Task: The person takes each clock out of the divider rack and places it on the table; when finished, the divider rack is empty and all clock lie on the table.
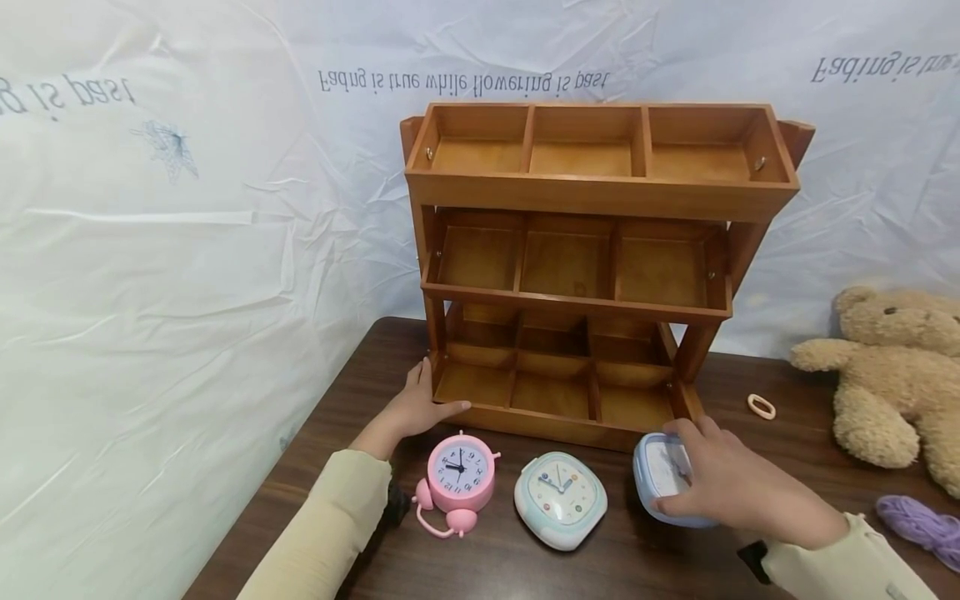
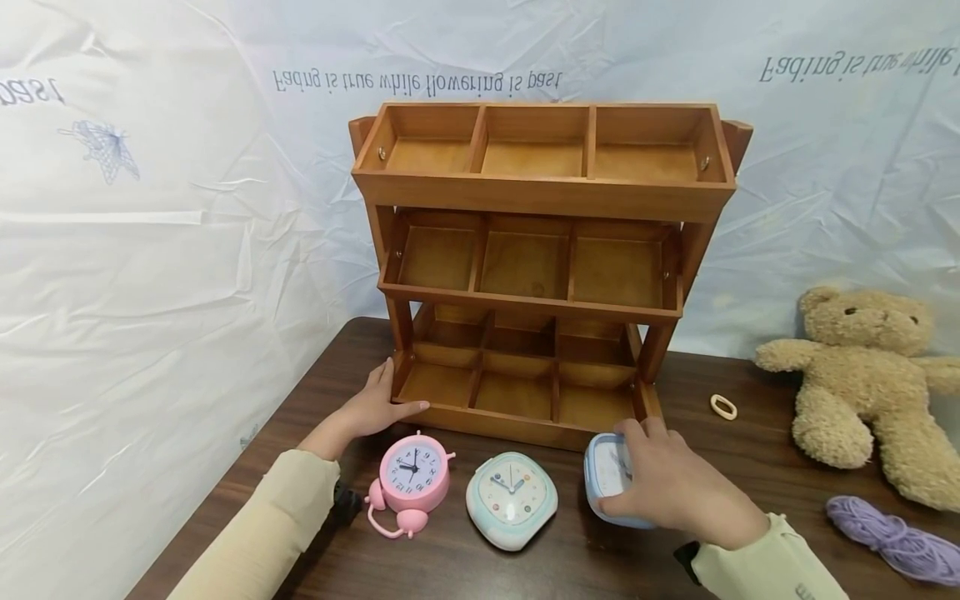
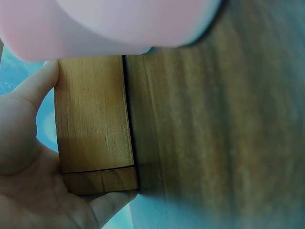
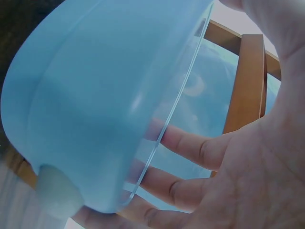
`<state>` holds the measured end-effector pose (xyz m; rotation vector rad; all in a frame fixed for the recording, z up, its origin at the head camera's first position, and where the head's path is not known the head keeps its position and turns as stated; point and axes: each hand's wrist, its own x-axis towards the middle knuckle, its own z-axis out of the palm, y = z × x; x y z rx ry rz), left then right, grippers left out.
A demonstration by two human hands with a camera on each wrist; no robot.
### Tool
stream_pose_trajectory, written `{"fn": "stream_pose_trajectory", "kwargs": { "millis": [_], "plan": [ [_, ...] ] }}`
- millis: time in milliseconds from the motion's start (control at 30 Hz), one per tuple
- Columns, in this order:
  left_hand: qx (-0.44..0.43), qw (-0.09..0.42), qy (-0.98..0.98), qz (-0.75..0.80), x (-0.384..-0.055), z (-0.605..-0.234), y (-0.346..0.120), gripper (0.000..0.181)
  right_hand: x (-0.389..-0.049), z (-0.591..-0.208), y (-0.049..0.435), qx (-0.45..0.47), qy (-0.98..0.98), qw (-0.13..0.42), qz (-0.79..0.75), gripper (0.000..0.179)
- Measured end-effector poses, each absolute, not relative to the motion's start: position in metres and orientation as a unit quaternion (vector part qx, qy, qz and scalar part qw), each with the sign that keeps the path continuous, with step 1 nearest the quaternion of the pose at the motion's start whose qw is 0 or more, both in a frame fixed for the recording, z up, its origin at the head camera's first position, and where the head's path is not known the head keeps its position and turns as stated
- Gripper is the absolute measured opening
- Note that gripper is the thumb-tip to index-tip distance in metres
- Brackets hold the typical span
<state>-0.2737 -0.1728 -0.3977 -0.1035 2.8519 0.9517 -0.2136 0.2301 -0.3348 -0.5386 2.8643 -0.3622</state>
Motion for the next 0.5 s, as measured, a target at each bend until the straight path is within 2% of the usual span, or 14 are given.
{"fn": "stream_pose_trajectory", "kwargs": {
  "millis": [500],
  "plan": [
    [-0.035,0.066,0.945,0.318,-0.275,-0.400,-0.173,0.115,-0.215,-0.354,0.245,-0.160,0.966,0.148,-0.140,0.097]
  ]
}}
